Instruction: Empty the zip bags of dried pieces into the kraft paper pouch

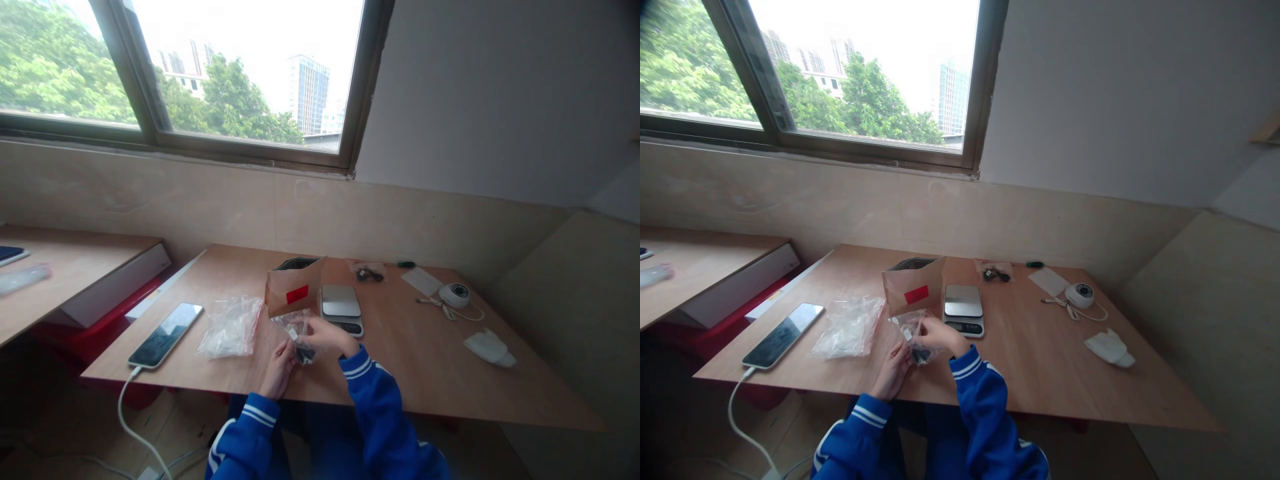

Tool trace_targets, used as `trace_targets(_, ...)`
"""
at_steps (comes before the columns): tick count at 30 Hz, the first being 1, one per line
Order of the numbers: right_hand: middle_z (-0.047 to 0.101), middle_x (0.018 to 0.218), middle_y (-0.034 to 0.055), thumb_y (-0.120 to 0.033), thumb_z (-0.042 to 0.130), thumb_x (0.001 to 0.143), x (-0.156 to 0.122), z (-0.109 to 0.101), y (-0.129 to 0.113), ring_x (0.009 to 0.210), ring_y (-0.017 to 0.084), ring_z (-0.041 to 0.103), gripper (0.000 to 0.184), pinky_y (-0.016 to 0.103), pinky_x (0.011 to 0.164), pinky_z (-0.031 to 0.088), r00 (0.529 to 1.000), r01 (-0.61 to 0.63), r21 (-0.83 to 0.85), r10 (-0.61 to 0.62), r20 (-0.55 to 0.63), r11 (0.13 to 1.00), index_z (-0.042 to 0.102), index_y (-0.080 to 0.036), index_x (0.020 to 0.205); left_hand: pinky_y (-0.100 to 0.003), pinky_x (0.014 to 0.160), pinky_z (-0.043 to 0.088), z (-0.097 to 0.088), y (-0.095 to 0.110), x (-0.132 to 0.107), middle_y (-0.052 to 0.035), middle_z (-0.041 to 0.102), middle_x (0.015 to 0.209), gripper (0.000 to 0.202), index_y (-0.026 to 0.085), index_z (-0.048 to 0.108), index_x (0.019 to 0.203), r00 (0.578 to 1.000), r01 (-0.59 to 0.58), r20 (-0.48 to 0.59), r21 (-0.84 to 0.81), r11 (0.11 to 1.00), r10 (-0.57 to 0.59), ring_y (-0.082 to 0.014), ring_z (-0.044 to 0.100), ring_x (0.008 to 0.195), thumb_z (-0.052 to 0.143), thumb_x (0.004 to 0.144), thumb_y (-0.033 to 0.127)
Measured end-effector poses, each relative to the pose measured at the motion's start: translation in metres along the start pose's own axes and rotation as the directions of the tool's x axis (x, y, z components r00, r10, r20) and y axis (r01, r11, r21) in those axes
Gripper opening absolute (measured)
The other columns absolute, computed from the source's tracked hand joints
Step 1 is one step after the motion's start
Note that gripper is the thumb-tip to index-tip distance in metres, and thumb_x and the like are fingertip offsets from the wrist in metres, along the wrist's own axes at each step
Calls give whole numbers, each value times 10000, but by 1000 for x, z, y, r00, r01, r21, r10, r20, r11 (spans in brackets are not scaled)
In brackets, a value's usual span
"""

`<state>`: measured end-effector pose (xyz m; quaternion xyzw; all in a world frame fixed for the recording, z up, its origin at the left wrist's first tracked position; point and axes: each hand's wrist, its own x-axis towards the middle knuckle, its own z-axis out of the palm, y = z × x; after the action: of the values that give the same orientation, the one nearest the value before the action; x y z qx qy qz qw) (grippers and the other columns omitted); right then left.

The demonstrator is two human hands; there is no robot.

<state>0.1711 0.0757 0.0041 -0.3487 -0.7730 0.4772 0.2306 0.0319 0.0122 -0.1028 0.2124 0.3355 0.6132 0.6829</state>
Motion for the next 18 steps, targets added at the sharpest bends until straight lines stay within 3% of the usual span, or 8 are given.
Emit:
trace_targets(6,695,878,36,-342,739,701,-2,1,5,773,204,640,356,293,695,498,999,-35,-1,35,20,999,672,-177,1009,-333,798,505,0,-1,0,-113,716,955,382,143,701,945,1000,20,18,32,999,-21,-273,662,939,777,669,395)
trace_targets(11,670,831,26,-262,724,703,-4,5,2,755,177,615,255,277,691,483,993,-84,-24,81,-81,996,644,-158,921,-322,753,530,1,1,-1,-91,722,927,373,171,700,924,1000,18,-7,36,999,-18,-262,667,906,785,650,409)
trace_targets(18,664,868,19,-274,775,642,-9,4,3,825,182,630,380,304,764,504,994,-67,205,48,95,976,612,-161,966,-284,752,521,3,3,-2,-94,715,991,447,155,687,1004,999,9,-37,3,1000,-9,-231,667,914,807,631,369)
